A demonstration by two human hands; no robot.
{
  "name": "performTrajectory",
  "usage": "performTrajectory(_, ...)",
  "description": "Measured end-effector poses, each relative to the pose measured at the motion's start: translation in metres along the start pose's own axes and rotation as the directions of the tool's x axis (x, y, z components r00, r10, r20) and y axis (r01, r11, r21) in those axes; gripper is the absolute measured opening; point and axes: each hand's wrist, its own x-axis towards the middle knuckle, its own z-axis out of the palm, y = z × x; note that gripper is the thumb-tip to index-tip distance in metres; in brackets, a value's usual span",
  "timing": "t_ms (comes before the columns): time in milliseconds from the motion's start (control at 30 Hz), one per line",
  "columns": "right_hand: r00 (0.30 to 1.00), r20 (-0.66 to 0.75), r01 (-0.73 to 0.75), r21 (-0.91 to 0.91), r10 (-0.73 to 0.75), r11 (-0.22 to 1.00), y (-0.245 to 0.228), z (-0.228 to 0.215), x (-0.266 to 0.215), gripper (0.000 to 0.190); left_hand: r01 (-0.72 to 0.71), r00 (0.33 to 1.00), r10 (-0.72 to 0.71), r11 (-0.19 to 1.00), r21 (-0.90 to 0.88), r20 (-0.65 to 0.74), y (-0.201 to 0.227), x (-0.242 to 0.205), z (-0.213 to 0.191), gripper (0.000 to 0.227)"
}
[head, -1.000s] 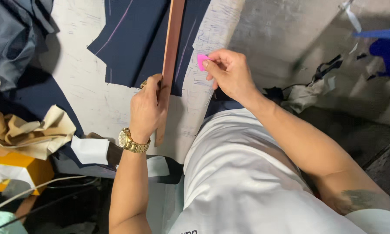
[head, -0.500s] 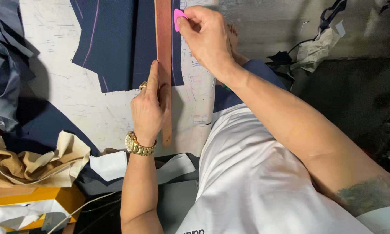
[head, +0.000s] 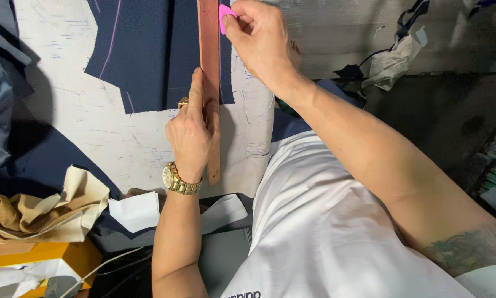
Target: The person marks patterns on dark blue fabric using pink tailor's chalk and a wooden ruler. They align the ruler with existing markings, draw new lines, and reposition the fabric on a work table.
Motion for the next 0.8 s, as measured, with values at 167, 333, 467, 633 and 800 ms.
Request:
performTrajectory(167, 0.998, 0.022, -0.061, -0.041, 0.062, 0.997, -0.011, -0.003, -0.001, 0.024, -0.003, 1.0, 0.003, 0.998, 0.069, 0.003, 0.001, 0.001, 0.004, 0.063)
performTrajectory(333, 0.992, 0.106, -0.058, -0.148, 0.074, 0.987, -0.017, -0.001, -0.036, 0.03, -0.004, 1.0, 0.006, 0.997, 0.076, -0.026, -0.001, -0.002, 0.008, 0.066)
performTrajectory(467, 0.971, 0.224, -0.066, -0.056, 0.077, 0.996, 0.017, 0.013, -0.097, 0.011, 0.051, 0.996, -0.044, 0.995, 0.08, -0.08, 0.006, -0.002, 0.008, 0.07)
performTrajectory(633, 0.943, 0.235, -0.211, -0.121, 0.234, 0.97, -0.001, -0.021, -0.103, 0.009, 0.069, 0.991, -0.071, 0.997, -0.027, -0.112, 0.005, -0.008, -0.006, 0.044)
performTrajectory(800, 0.95, 0.203, -0.223, -0.093, 0.237, 0.97, 0.013, -0.043, -0.092, 0.008, 0.107, 0.989, -0.116, 0.989, -0.1, -0.093, 0.009, -0.025, 0.0, 0.03)
